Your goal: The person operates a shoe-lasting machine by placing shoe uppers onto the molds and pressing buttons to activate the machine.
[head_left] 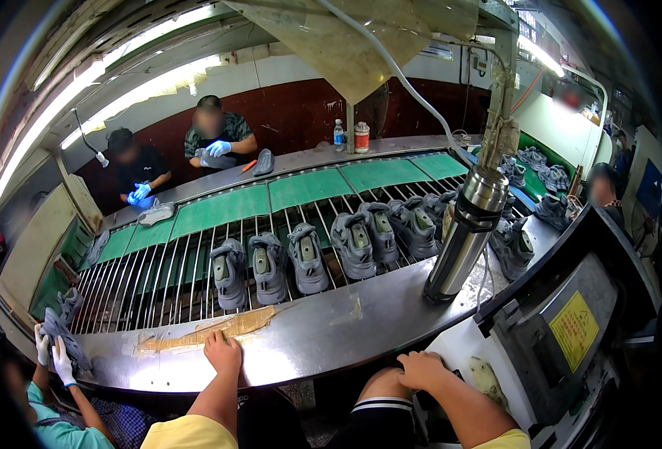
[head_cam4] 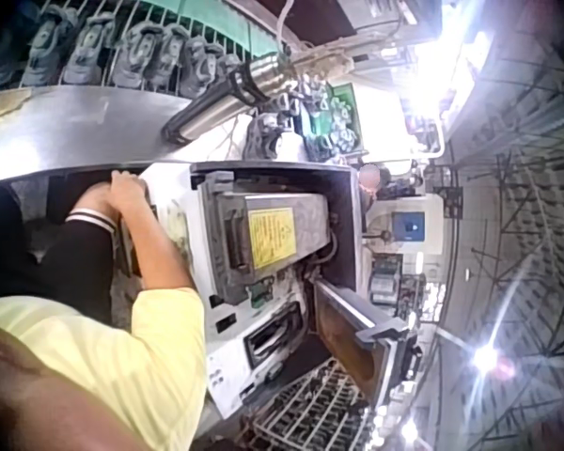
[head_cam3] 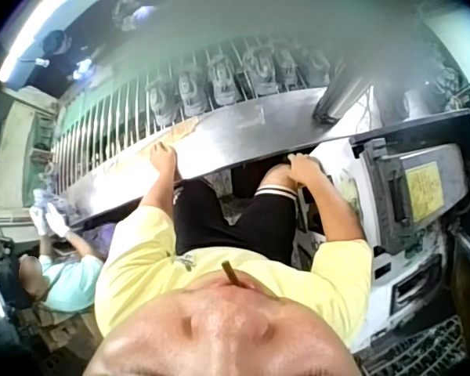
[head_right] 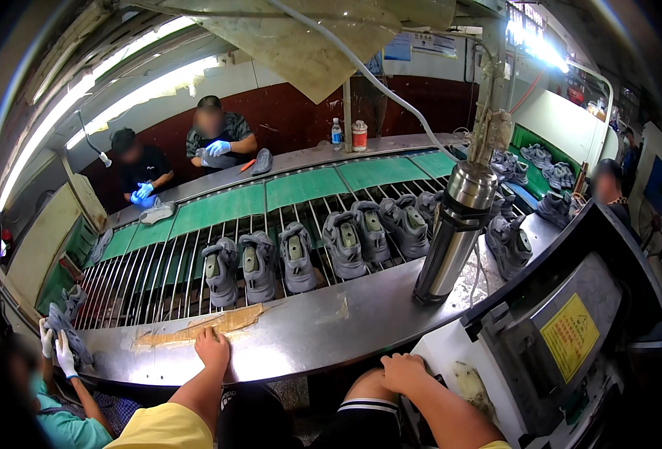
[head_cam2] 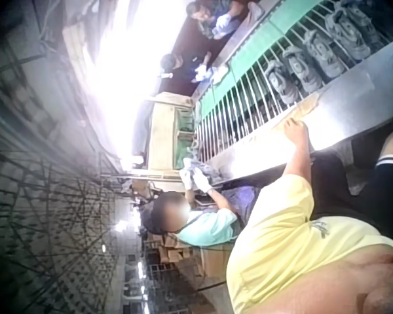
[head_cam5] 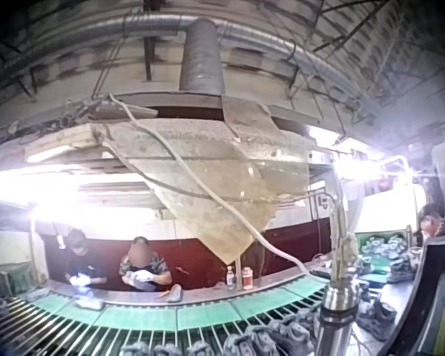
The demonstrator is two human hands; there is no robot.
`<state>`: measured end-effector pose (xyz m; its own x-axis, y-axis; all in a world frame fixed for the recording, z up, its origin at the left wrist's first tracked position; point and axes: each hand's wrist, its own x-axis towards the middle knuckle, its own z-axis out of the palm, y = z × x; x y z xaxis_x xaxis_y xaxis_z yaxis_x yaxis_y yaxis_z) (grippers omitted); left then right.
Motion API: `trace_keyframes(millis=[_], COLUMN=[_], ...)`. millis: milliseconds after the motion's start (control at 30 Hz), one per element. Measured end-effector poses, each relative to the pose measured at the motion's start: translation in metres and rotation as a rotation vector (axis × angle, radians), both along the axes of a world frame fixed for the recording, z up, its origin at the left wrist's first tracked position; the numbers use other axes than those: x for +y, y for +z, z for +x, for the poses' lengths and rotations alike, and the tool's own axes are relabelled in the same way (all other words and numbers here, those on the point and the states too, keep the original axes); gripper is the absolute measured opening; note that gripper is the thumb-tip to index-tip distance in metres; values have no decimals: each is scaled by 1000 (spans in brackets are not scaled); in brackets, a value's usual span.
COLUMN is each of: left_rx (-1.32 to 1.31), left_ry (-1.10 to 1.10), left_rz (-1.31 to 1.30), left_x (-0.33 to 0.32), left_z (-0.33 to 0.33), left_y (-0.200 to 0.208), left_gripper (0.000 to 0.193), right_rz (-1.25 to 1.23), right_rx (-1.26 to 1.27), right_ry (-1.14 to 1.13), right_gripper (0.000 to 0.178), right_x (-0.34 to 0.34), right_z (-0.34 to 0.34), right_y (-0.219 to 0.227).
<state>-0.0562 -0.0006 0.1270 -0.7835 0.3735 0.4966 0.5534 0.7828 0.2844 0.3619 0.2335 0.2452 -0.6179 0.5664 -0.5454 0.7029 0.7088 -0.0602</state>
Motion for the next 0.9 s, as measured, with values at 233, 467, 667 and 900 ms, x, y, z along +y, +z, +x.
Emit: trace_keyframes(millis=[233,467,667,900], left_rx=[-37,-29,6,5], left_ry=[16,26,18,23], left_rz=[-15,-24,-14,-8], left_x=[2,-5,-3,-6], left_z=[0,-2,0,0], left_y=[-2,1,2,4], left_gripper=[36,36,35,33], right_rz=[-8,9,-1,10], right_rx=[-10,22,14,34], right_ry=[-21,-4,-19,-9], right_gripper=[54,54,54,44], right_x=[-1,-2,-3,-7], right_z=[0,0,1,-1], right_y=[2,-1,3,9])
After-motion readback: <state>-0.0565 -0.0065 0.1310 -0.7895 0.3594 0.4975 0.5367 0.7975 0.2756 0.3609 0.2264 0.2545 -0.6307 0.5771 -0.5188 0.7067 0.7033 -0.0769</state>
